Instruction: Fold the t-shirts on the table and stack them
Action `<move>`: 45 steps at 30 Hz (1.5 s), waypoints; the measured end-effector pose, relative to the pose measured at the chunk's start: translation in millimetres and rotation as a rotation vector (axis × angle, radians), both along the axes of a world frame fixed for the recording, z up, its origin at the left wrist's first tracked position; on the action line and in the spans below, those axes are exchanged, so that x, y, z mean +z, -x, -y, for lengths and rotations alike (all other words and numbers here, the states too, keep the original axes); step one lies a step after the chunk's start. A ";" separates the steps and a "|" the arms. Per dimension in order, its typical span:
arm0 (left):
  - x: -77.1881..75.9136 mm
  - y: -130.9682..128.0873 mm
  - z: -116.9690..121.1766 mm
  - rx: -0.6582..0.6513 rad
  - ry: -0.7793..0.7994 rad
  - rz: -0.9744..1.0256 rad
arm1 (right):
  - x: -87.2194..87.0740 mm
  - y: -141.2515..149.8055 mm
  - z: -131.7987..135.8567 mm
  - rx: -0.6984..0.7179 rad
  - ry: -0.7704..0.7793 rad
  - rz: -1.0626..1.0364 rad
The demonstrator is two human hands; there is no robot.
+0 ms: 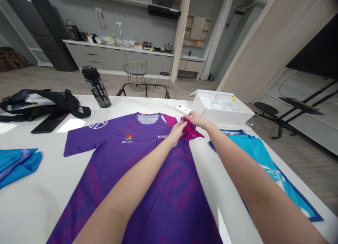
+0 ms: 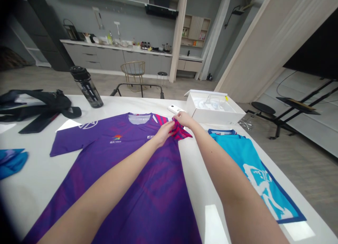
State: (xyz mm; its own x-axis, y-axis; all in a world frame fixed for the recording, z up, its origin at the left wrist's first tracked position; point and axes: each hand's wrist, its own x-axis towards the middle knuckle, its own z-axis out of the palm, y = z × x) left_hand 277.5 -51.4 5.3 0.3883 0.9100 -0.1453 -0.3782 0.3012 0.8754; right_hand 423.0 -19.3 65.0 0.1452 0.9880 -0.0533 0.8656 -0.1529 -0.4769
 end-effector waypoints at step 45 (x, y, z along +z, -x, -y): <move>10.6 214.5 -4.8 0.595 -0.365 -0.994 | -58.4 95.6 -86.9 0.082 -0.215 0.245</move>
